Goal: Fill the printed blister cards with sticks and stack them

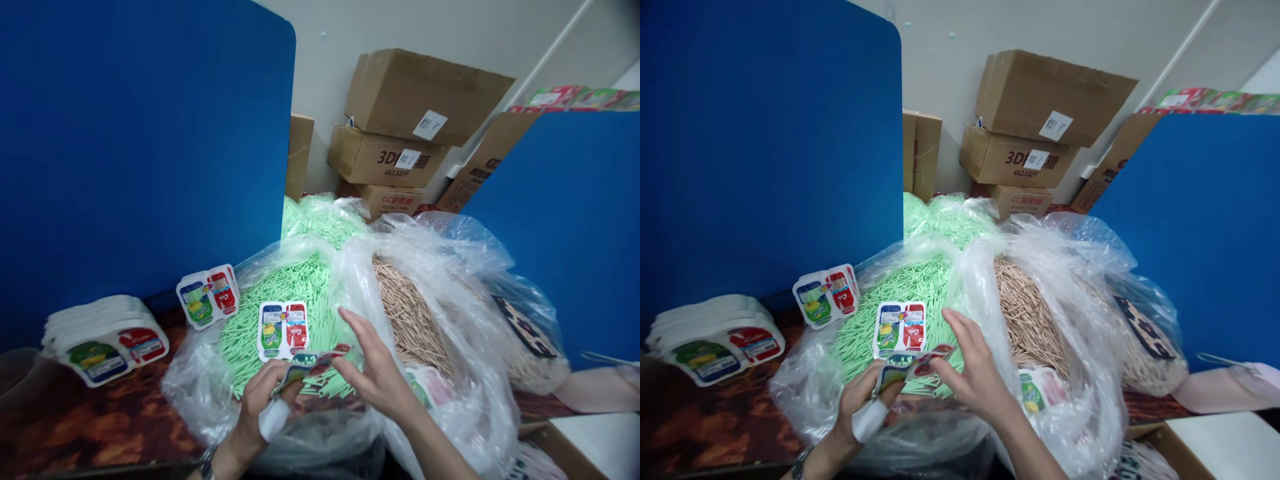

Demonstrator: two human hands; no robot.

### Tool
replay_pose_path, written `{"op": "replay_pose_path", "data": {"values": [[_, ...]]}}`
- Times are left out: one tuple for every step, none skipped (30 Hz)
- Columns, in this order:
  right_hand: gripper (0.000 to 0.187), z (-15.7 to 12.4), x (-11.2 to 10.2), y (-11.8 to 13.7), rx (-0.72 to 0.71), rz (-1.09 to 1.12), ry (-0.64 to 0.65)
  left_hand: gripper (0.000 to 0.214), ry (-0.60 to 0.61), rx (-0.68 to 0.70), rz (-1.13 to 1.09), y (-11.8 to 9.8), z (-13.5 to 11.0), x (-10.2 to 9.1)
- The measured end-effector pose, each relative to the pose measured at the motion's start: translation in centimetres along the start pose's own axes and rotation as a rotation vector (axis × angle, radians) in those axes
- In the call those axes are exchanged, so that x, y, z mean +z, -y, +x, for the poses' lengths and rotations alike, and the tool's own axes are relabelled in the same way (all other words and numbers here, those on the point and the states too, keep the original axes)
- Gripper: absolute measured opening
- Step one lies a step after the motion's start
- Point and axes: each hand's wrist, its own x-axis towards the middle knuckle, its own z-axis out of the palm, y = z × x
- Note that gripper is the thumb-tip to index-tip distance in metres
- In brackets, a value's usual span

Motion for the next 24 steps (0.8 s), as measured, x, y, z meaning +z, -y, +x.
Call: {"op": "replay_pose_path", "data": {"values": [[0.041, 0.1, 0.1, -0.4, 0.083, 0.082, 0.039, 0.011, 0.008, -0.048, -0.026, 0.0, 0.0, 0.1], [0.029, 0.1, 0.4, -0.6, 0.148, 0.157, 0.074, 0.013, 0.021, -0.111, -0.066, -0.1, 0.1, 0.2], [0.02, 0.0, 0.7, -0.7, 0.187, 0.213, 0.096, 0.017, 0.027, -0.186, -0.117, -0.2, 0.2, 0.3], [0.018, 0.0, 1.0, -0.6, 0.2, 0.244, 0.098, 0.021, 0.028, -0.265, -0.171, -0.4, 0.4, 0.5], [0.018, -0.1, 1.3, -0.5, 0.193, 0.25, 0.088, 0.022, 0.023, -0.338, -0.215, -0.5, 0.7, 0.7], [0.017, -0.1, 1.6, -0.3, 0.17, 0.242, 0.078, 0.019, 0.014, -0.393, -0.242, -0.7, 1.0, 0.8], [0.016, -0.1, 1.8, 0.0, 0.145, 0.23, 0.072, 0.014, 0.001, -0.426, -0.251, -0.8, 1.3, 1.0], [0.014, -0.1, 2.0, 0.2, 0.122, 0.221, 0.071, 0.01, -0.01, -0.439, -0.244, -0.9, 1.5, 1.0], [0.013, -0.1, 2.1, 0.5, 0.107, 0.214, 0.069, 0.01, -0.006, -0.443, -0.23, -1.0, 1.7, 1.0], [0.013, 0.0, 2.2, 0.6, 0.1, 0.209, 0.06, 0.012, 0.003, -0.443, -0.221, -1.1, 1.9, 1.0], [0.012, 0.1, 2.2, 0.7, 0.103, 0.203, 0.045, 0.011, 0.011, -0.445, -0.225, -1.1, 2.0, 0.9], [0.012, 0.3, 2.2, 0.7, 0.113, 0.197, 0.028, 0.016, 0.012, -0.45, -0.24, -1.1, 2.1, 0.7], [0.012, 0.4, 2.2, 0.6, 0.127, 0.189, 0.012, 0.025, 0.007, -0.458, -0.258, -1.1, 2.1, 0.6], [0.012, 0.4, 2.3, 0.6, 0.141, 0.182, 0.004, 0.031, -0.004, -0.465, -0.273, -1.1, 2.2, 0.5], [0.011, 0.5, 2.3, 0.5, 0.153, 0.179, 0.007, 0.032, -0.017, -0.472, -0.282, -1.1, 2.2, 0.4], [0.011, 0.6, 2.4, 0.4, 0.163, 0.182, 0.014, 0.026, -0.031, -0.479, -0.283, -1.1, 2.3, 0.2], [0.011, 0.6, 2.5, 0.3, 0.174, 0.192, 0.024, 0.016, -0.039, -0.488, -0.28, -1.1, 2.3, 0.1], [0.012, 0.6, 2.7, 0.3, 0.187, 0.206, 0.031, 0.009, -0.047, -0.496, -0.278, -1.1, 2.4, 0.0], [0.013, 0.6, 2.8, 0.2, 0.207, 0.225, 0.034, 0.011, -0.055, -0.502, -0.288, -1.1, 2.5, -0.1], [0.014, 0.7, 3.0, 0.2, 0.231, 0.246, 0.035, 0.01, -0.065, -0.505, -0.313, -1.1, 2.5, -0.2], [0.015, 0.8, 3.1, 0.3, 0.257, 0.266, 0.032, 0.014, -0.072, -0.506, -0.351, -1.1, 2.6, -0.3], [0.016, 0.9, 3.3, 0.3, 0.28, 0.285, 0.027, 0.022, -0.074, -0.512, -0.398, -1.1, 2.6, -0.4], [0.017, 1.0, 3.4, 0.4, 0.298, 0.306, 0.024, 0.029, -0.071, -0.529, -0.447, -1.0, 2.7, -0.5], [0.017, 1.1, 3.5, 0.4, 0.309, 0.33, 0.028, 0.031, -0.068, -0.556, -0.49, -0.9, 2.7, -0.5]]}}
